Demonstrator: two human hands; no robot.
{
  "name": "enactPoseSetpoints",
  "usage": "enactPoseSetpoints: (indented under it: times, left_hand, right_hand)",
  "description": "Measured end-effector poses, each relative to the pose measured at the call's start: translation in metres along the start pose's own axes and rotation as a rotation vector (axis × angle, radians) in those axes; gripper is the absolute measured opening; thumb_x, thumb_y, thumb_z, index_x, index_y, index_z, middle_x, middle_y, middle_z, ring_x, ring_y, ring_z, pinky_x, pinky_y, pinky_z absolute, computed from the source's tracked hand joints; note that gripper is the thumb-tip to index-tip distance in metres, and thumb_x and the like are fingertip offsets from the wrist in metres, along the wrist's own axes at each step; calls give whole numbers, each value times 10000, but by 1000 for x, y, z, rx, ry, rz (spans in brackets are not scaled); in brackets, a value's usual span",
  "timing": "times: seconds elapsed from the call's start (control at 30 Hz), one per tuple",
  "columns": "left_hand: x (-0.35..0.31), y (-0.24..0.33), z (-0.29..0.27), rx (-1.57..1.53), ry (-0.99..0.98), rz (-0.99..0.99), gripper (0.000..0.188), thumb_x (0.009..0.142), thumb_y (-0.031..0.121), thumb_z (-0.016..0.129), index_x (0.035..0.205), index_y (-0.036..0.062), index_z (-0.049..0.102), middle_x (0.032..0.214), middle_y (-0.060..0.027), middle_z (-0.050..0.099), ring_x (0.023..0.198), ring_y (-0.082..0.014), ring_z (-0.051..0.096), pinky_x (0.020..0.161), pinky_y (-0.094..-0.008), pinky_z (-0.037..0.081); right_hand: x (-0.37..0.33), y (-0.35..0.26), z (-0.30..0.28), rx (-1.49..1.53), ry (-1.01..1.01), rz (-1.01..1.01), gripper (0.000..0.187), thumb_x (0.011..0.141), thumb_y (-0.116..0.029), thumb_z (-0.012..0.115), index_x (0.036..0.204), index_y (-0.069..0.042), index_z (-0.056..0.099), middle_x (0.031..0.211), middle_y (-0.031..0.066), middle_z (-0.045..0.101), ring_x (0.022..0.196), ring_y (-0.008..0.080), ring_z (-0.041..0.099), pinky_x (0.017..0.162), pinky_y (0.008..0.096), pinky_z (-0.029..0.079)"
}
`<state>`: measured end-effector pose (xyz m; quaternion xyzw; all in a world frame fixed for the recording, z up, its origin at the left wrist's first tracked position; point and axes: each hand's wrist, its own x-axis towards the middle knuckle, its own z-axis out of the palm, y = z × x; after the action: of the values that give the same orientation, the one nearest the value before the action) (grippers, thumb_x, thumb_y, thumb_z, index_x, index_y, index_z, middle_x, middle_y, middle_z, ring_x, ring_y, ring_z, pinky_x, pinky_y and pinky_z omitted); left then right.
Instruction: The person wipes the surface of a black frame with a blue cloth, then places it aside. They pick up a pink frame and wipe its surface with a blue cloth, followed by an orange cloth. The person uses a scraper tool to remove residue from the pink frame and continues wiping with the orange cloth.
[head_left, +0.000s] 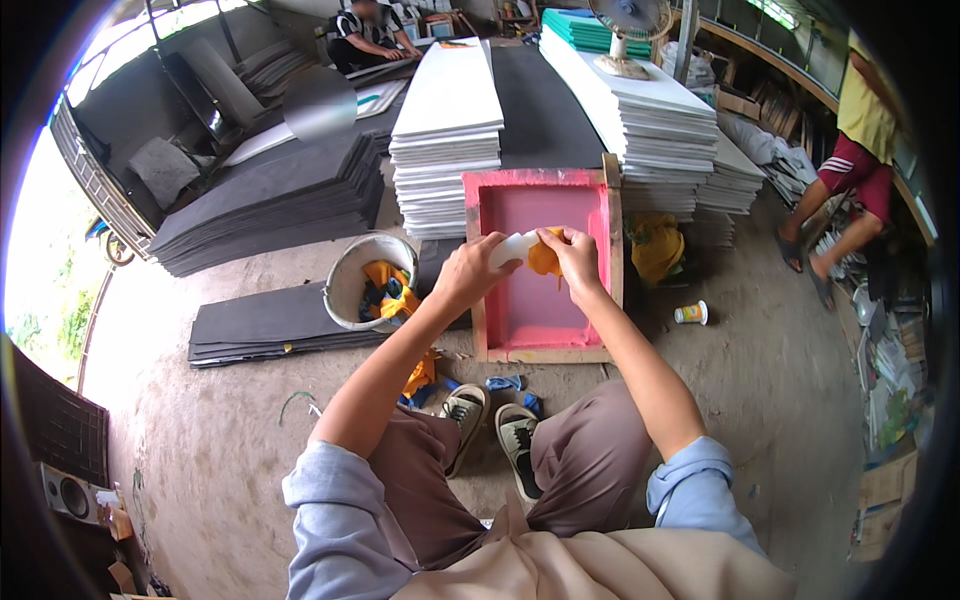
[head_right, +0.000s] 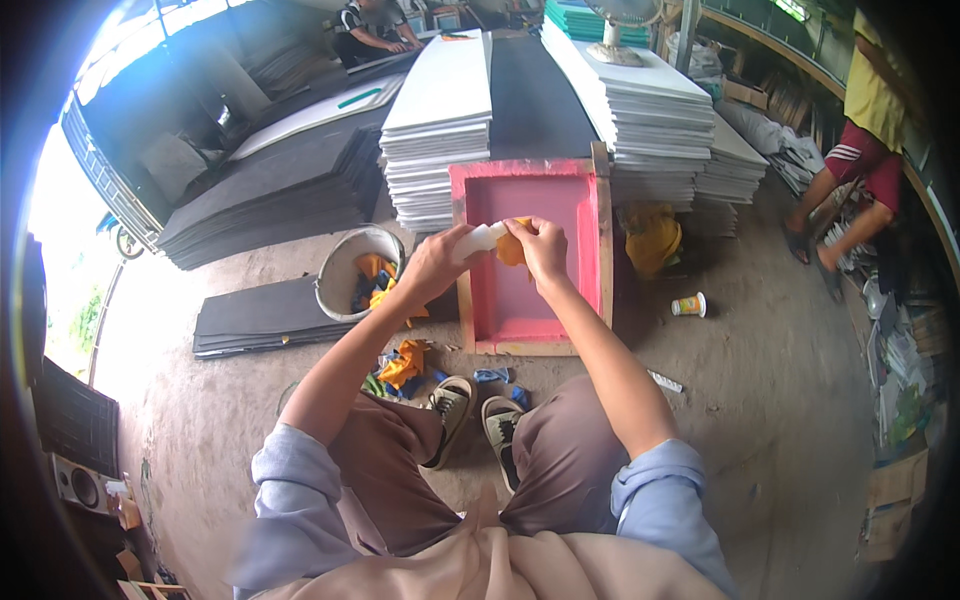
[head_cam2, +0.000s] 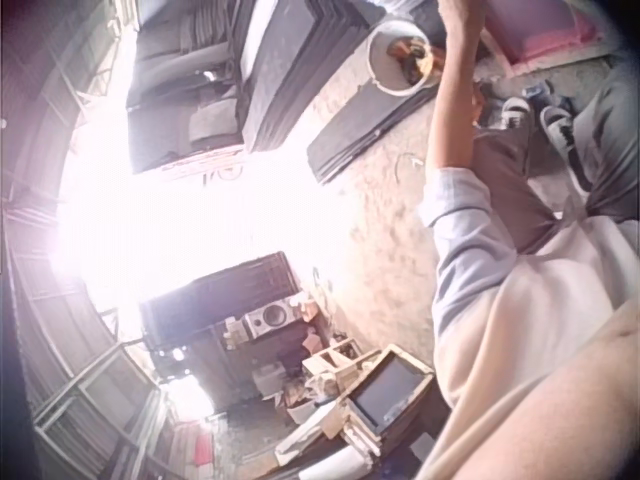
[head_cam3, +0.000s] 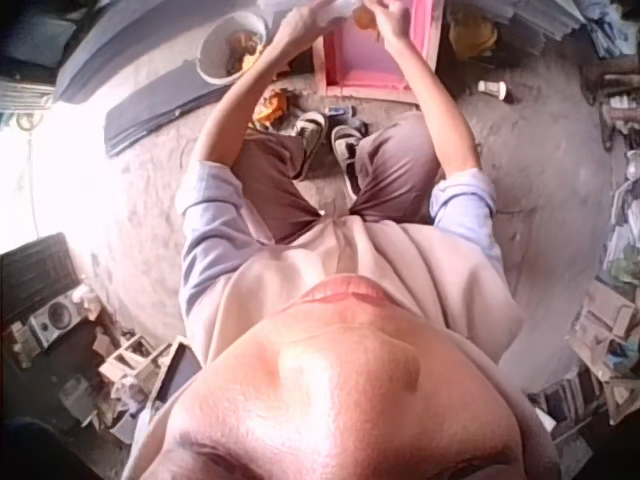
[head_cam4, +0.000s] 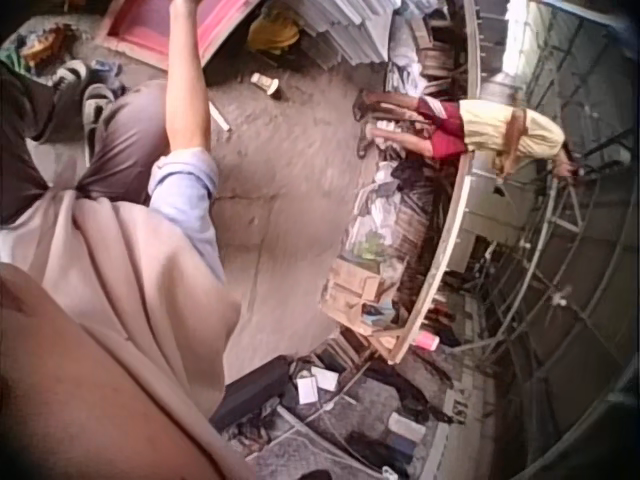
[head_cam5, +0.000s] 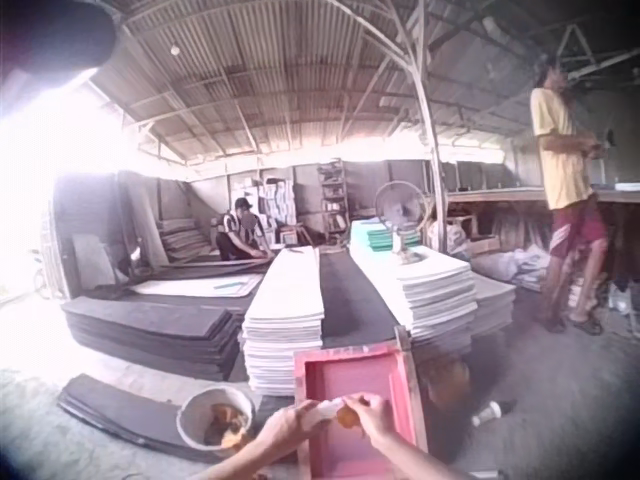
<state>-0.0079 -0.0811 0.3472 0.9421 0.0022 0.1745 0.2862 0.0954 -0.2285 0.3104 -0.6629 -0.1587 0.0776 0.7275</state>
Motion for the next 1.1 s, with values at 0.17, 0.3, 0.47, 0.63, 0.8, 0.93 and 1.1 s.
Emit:
enactPoseSetpoints:
  times: [0.17,0.3,0.47,0.63,0.8,0.93,1.1]
  left_hand:
    - [1,-1,6,273,5,127,322,736,274,681,985,81,613,838,-123,631,769,-304,630,666,-403,497]
    - [1,-8,19,488,36,191,270,721,266,689,881,62,615,783,-86,596,780,-248,615,646,-370,499]
    - [3,-4,21,651,63,192,252,691,241,699,857,66,624,805,-83,599,819,-225,613,663,-334,502]
    - [-2,-5,18,623,81,144,219,686,211,690,834,62,626,806,-81,600,812,-228,615,658,-340,505]
    - [-5,-2,22,609,112,191,160,703,183,658,811,67,631,796,-79,604,791,-223,614,649,-338,499]
    - [-6,-4,23,625,105,187,168,700,187,663,814,68,630,794,-77,604,792,-218,613,654,-334,498]
    - [-5,-9,25,636,72,143,212,695,213,690,837,70,626,798,-74,602,805,-219,618,661,-339,505]
  right_hand:
    - [-6,17,-2,79,-51,133,202,872,-172,580,915,11,654,802,73,650,686,128,621,608,271,499]
    - [-14,23,6,96,-47,245,207,901,-107,505,1004,35,616,893,90,645,763,137,625,661,270,501]
    - [-19,13,12,54,-66,259,205,901,-76,487,1022,42,603,906,91,640,778,142,621,688,271,497]
    - [-24,8,15,-11,-95,248,213,893,-68,489,1039,38,603,868,76,639,720,122,609,606,249,470]
    - [-21,15,11,20,-77,275,203,889,-68,495,1026,23,615,855,63,638,709,108,602,590,242,459]
    - [-26,10,13,18,-67,274,196,887,-66,502,1015,18,625,855,59,642,718,111,609,602,245,470]
    - [-22,18,14,0,-68,292,186,883,-66,518,1011,2,634,880,61,648,747,121,619,627,246,483]
